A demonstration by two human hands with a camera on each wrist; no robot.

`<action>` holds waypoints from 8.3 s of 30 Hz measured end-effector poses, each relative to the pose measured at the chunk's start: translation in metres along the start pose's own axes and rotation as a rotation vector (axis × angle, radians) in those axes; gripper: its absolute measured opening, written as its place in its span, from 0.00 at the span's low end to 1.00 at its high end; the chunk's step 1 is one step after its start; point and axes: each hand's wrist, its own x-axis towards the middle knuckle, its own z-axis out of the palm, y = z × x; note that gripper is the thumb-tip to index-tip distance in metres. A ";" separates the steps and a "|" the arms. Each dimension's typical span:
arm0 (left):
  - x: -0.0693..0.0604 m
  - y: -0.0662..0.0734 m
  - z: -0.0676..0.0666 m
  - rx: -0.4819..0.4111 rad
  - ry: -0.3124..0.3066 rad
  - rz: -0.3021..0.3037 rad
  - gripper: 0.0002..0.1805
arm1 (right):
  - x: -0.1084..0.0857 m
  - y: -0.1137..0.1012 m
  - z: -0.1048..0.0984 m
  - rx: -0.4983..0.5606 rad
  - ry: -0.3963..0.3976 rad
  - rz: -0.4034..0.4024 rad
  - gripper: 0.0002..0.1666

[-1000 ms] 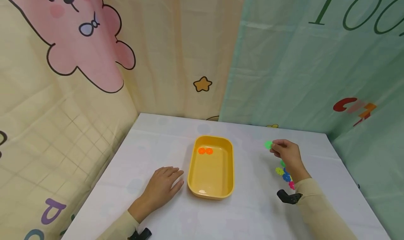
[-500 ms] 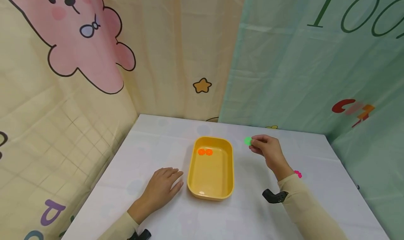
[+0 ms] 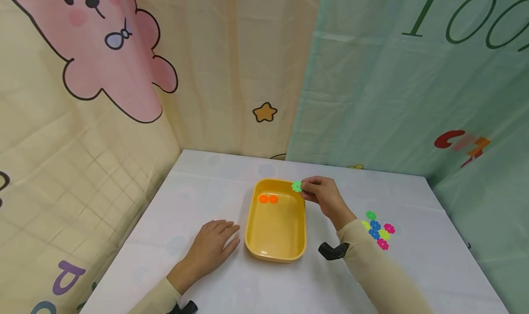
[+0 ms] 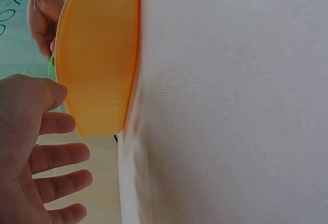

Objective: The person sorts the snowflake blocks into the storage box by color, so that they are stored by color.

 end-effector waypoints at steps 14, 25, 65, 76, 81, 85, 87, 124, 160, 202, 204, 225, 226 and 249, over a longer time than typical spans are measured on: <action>0.000 -0.002 0.001 -0.024 -0.032 -0.013 0.18 | 0.019 0.015 0.067 0.071 -0.041 0.125 0.07; 0.002 -0.001 0.003 -0.040 -0.038 -0.018 0.18 | 0.028 0.036 0.091 -0.162 -0.052 0.114 0.04; 0.002 0.003 0.005 -0.075 -0.052 0.107 0.34 | 0.008 0.002 0.008 -0.218 0.013 -0.002 0.16; 0.006 0.012 0.012 -0.021 -0.107 0.156 0.37 | -0.012 0.005 -0.112 -0.074 0.134 0.023 0.24; 0.008 0.014 0.015 0.011 -0.109 0.142 0.37 | -0.025 0.015 -0.152 -0.003 0.180 0.069 0.28; 0.008 0.016 0.014 0.024 -0.107 0.127 0.36 | -0.029 0.027 -0.172 -0.023 0.210 0.104 0.33; 0.008 0.017 0.013 0.031 -0.113 0.120 0.35 | -0.031 0.032 -0.179 -0.047 0.234 0.114 0.33; 0.003 0.024 0.015 0.037 -0.188 0.078 0.34 | -0.019 0.087 -0.206 -0.402 0.335 0.150 0.27; 0.003 0.028 0.013 0.047 -0.195 0.073 0.35 | -0.005 0.082 -0.192 -0.719 0.205 0.149 0.24; 0.003 0.029 0.014 0.033 -0.196 0.070 0.34 | 0.015 0.005 -0.050 -0.213 0.081 0.022 0.12; 0.003 0.029 0.014 0.030 -0.197 0.070 0.34 | 0.015 0.004 -0.041 -0.211 0.069 0.013 0.12; 0.002 0.028 0.014 0.000 -0.168 0.083 0.33 | 0.020 0.013 0.031 -0.186 -0.021 -0.024 0.06; 0.002 0.028 0.014 0.001 -0.169 0.083 0.33 | 0.020 0.014 0.033 -0.190 -0.021 -0.020 0.05; 0.003 0.028 0.013 0.045 -0.165 0.094 0.33 | 0.019 0.030 0.077 -0.540 -0.051 -0.042 0.07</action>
